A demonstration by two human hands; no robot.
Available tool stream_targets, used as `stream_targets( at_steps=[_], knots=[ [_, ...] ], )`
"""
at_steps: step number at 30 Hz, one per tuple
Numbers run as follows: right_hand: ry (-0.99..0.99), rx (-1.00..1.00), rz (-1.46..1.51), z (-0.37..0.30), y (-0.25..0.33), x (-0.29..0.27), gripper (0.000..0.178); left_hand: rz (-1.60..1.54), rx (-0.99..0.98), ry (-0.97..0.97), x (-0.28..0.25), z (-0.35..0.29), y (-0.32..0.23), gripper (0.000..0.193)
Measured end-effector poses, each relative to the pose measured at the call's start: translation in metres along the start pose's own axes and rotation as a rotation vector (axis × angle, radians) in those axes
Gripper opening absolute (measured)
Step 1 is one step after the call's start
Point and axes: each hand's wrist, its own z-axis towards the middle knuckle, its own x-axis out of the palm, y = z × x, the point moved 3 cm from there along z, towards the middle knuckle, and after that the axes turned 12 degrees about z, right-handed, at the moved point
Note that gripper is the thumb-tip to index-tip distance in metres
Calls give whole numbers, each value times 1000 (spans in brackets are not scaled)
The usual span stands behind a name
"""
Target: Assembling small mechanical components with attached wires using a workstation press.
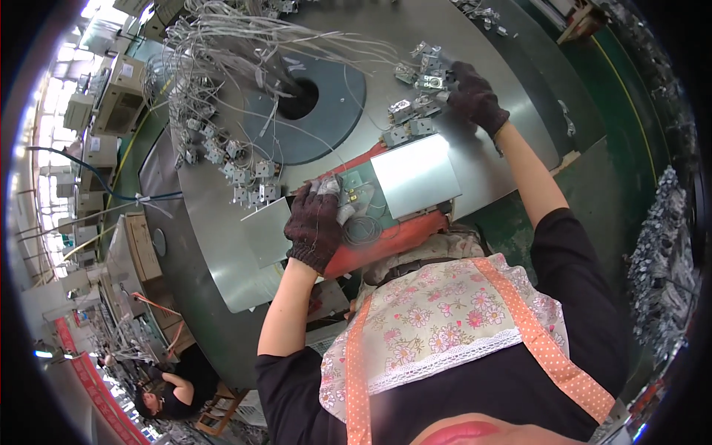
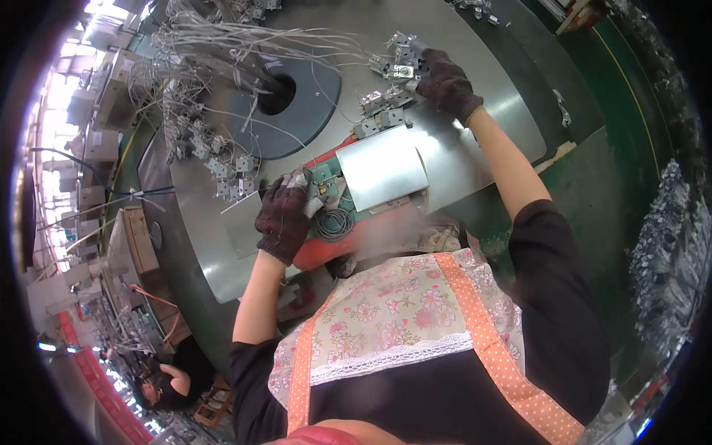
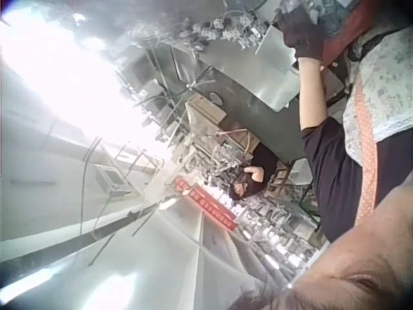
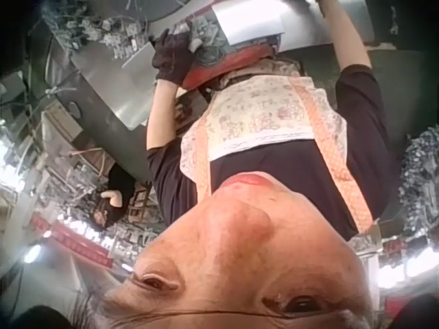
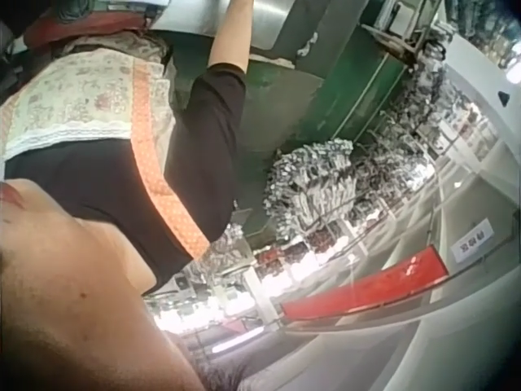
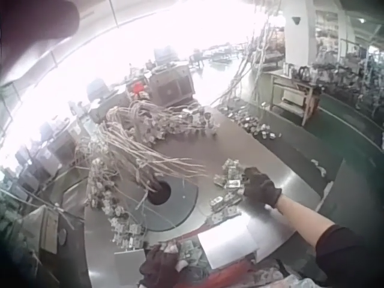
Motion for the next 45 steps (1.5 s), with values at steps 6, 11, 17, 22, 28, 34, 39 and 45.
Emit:
stream_targets(
  at_steps=[6,11,17,22,28,34,39,45],
  knots=[
    [-6,-110,97,28,0,-26,61,33,-6,-8,-1,-3,-1,58],
    [21,-75,47,84,-39,3,64,49,-1,32,-1,-1,-1,57],
    [409,218,261,120,-44,28,47,39,14,7,4,-4,3,57],
    [302,144,2,145,-38,-17,32,31,7,1,3,-6,5,59],
    [161,-230,714,141,-19,-106,24,1,6,23,1,-5,4,59],
    [226,-30,741,53,0,-160,34,25,-2,38,-5,-4,0,60],
    [270,-194,334,-68,-7,-189,44,-3,-6,42,-3,-8,6,59],
    [815,-235,1501,-67,190,-65,49,30,-16,31,-2,-7,6,58]
  ],
)
